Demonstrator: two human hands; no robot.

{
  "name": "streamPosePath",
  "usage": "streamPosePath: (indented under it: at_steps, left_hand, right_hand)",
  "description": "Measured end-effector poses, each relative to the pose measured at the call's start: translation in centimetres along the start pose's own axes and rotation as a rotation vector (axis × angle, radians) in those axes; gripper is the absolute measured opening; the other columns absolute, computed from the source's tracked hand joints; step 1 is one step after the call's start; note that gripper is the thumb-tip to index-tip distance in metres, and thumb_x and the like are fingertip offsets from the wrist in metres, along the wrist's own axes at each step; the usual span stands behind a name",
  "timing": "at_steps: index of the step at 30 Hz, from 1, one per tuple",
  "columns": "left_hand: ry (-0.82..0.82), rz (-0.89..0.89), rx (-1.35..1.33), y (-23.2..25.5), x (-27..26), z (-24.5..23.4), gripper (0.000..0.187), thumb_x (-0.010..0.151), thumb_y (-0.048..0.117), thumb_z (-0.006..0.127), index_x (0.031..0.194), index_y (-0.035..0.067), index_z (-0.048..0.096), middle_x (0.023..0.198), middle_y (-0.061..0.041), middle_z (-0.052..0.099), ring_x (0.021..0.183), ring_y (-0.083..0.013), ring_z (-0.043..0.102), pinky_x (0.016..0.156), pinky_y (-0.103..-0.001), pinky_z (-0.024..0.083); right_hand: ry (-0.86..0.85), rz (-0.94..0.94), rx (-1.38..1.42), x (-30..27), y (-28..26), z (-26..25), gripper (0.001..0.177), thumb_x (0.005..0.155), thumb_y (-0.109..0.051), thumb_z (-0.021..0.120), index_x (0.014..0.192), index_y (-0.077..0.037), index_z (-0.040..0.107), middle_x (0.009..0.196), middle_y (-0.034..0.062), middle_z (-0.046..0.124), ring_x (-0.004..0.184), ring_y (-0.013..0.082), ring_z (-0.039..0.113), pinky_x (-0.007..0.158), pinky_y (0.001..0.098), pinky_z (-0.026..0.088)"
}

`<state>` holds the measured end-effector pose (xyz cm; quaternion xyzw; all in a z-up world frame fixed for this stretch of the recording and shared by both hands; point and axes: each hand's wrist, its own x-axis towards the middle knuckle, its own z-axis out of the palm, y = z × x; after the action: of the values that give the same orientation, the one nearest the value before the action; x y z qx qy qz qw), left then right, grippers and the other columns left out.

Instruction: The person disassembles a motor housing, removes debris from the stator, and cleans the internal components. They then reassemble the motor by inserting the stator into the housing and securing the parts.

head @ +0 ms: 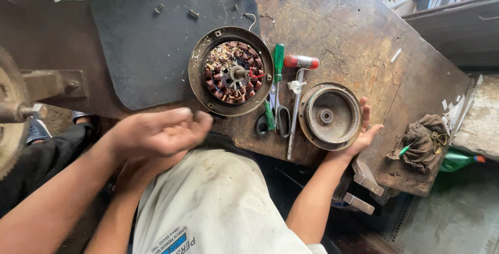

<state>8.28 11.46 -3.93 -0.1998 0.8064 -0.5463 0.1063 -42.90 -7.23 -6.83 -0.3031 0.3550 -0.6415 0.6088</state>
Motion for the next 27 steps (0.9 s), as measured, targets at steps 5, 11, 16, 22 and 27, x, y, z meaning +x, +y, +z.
streamPosePath:
  at_steps: [5,11,16,22,27]
  left_hand:
    - [0.065,0.187,-0.140,2.7,8.8,2.8,0.051,0.091,0.014,0.068,0.133,-0.008,0.049,0.121,-0.010,0.054,0.109,-0.0174,0.059,0.089,-0.028,0.054]
    - [-0.041,0.194,0.053,3.6,12.8,2.4,0.025,0.096,0.013,0.065,0.115,-0.004,0.065,0.091,-0.011,0.072,0.087,-0.0177,0.069,0.080,-0.028,0.053]
    - [-0.054,0.099,-0.034,4.9,14.3,2.9,0.005,0.099,0.007,0.064,0.099,0.002,0.065,0.081,-0.005,0.071,0.078,-0.0129,0.070,0.073,-0.026,0.056]
    - [-0.009,0.110,0.180,1.8,13.6,2.2,0.025,0.092,-0.001,0.060,0.117,-0.007,0.065,0.102,-0.011,0.070,0.097,-0.0160,0.068,0.087,-0.027,0.052]
    - [-0.026,0.049,0.210,-0.2,13.3,1.1,0.025,0.095,0.001,0.062,0.119,-0.006,0.064,0.104,-0.008,0.070,0.098,-0.0133,0.068,0.088,-0.024,0.053]
  right_hand:
    - [0.107,0.016,-0.388,-2.9,-1.0,4.2,0.056,0.111,-0.045,0.036,0.139,-0.002,0.059,0.139,0.0163,0.066,0.132,0.0298,0.063,0.118,0.0468,0.049]
    - [0.100,-0.136,-0.769,-0.3,-1.2,2.5,0.033,0.113,-0.027,0.048,0.124,0.002,0.061,0.114,0.0093,0.068,0.101,0.0174,0.068,0.091,0.0341,0.058]
    - [0.110,-0.313,-1.147,1.0,0.3,1.3,0.030,0.112,-0.021,0.051,0.113,0.003,0.069,0.108,0.0090,0.070,0.097,0.0151,0.065,0.088,0.0301,0.054]
    - [0.110,-0.390,-1.200,1.0,2.4,2.9,0.029,0.112,-0.019,0.051,0.115,0.002,0.070,0.109,0.0100,0.072,0.098,0.0180,0.067,0.090,0.0322,0.055]
    - [0.004,-0.614,-1.421,-1.2,0.8,6.6,0.026,0.106,-0.009,0.056,0.125,0.007,0.064,0.130,0.0195,0.060,0.115,0.0277,0.061,0.087,0.0383,0.054]
